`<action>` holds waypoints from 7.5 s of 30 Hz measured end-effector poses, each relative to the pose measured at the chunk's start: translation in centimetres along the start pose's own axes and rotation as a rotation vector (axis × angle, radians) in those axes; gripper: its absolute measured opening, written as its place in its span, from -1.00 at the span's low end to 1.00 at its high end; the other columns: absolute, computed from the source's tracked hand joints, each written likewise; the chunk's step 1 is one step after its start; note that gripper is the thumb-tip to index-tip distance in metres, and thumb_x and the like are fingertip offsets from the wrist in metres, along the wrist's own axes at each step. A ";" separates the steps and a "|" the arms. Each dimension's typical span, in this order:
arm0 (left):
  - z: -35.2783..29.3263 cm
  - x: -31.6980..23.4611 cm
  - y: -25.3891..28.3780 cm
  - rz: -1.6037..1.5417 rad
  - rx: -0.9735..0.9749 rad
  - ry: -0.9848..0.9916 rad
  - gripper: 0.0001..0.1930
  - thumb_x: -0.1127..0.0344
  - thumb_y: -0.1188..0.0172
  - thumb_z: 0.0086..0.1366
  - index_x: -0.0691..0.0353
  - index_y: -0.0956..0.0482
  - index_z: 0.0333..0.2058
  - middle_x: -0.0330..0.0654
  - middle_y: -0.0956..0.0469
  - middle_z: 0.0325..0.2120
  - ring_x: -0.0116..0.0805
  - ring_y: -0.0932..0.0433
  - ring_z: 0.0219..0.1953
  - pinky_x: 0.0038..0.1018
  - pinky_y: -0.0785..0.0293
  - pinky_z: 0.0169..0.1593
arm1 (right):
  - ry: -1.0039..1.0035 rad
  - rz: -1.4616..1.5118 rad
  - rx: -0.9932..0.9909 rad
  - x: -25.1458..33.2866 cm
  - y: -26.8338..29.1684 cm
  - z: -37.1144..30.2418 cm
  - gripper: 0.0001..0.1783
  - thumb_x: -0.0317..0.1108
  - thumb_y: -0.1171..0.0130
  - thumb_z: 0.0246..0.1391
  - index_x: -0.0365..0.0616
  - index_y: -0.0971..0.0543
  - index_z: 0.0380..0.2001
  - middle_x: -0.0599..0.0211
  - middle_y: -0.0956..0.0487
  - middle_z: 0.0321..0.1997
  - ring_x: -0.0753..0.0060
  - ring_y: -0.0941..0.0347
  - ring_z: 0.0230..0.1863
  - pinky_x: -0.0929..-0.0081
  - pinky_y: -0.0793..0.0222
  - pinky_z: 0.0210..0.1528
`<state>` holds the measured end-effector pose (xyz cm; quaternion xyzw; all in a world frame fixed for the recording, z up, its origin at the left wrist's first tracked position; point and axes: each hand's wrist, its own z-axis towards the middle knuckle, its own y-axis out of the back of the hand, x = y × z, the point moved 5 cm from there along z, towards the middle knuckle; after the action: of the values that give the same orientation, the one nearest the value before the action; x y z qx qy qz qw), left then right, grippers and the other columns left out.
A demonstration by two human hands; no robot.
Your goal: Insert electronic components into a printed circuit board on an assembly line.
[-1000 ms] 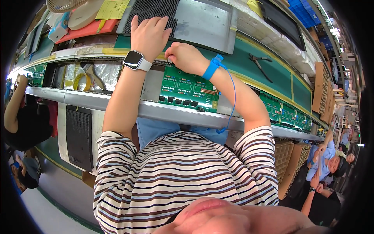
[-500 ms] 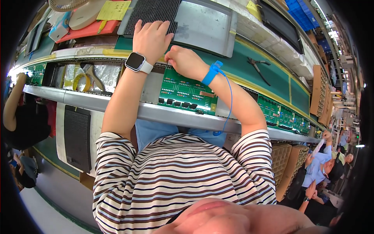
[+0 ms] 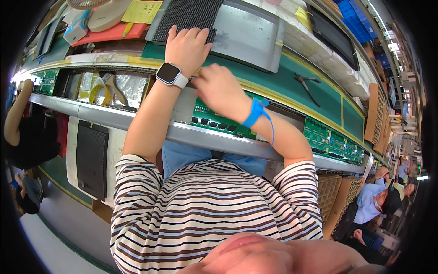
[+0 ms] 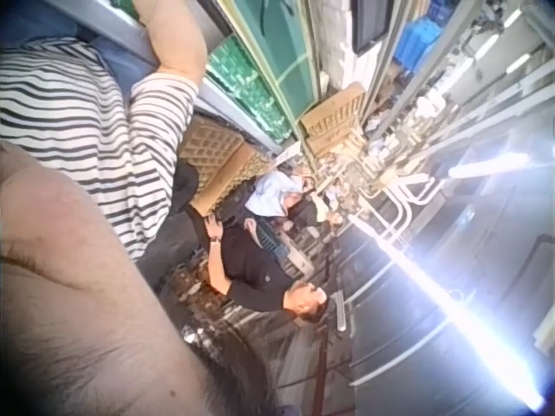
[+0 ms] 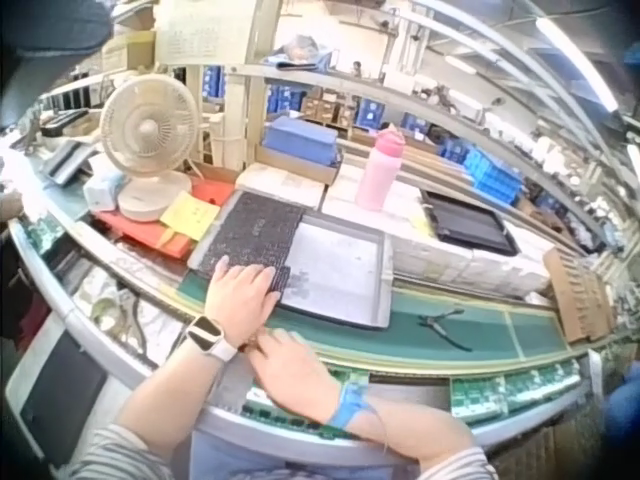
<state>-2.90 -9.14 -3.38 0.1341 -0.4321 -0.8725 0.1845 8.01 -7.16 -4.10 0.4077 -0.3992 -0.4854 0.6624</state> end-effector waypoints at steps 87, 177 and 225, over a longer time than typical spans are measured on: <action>-17.3 45.1 8.7 0.676 0.831 1.022 -0.32 -0.08 -0.10 0.09 0.32 -0.25 0.04 0.02 -0.39 -0.05 -0.08 -0.39 0.00 -0.23 -0.33 0.01 | -0.545 0.058 0.137 0.3 2.5 -16.9 -0.86 -0.38 -0.03 -0.11 -0.20 -0.49 -0.46 0.24 -0.45 -0.45 0.16 -0.34 -0.29 0.07 -0.08 0.11; 1.7 -0.6 -1.0 -0.125 0.124 0.033 -0.44 0.04 -0.18 0.01 0.20 -0.38 -0.03 -0.06 -0.56 -0.38 -0.19 -0.54 -0.30 -0.11 -0.13 0.11 | -0.517 0.808 -0.346 -16.7 -3.0 3.3 -0.38 -0.33 -0.24 -0.30 -0.22 -0.30 -0.08 0.16 -0.47 -0.23 0.43 -0.44 -0.38 0.47 -0.40 -0.30; -1.0 1.6 -1.0 -0.445 0.238 -0.025 -0.70 0.13 -0.17 0.08 0.19 -0.56 -0.26 -0.18 -0.37 -0.83 -0.19 -0.43 -0.67 -0.31 -0.37 -0.06 | -0.451 0.588 0.121 -9.5 -2.6 -4.0 -0.85 -0.46 0.01 0.01 -0.17 -0.56 -0.37 0.35 -0.43 -0.45 0.47 -0.39 -0.43 0.54 -0.32 -0.35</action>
<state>-4.17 -10.03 -4.91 0.2360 -0.4941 -0.8361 -0.0343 8.85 2.17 -9.16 0.1969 -0.6632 -0.3275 0.6435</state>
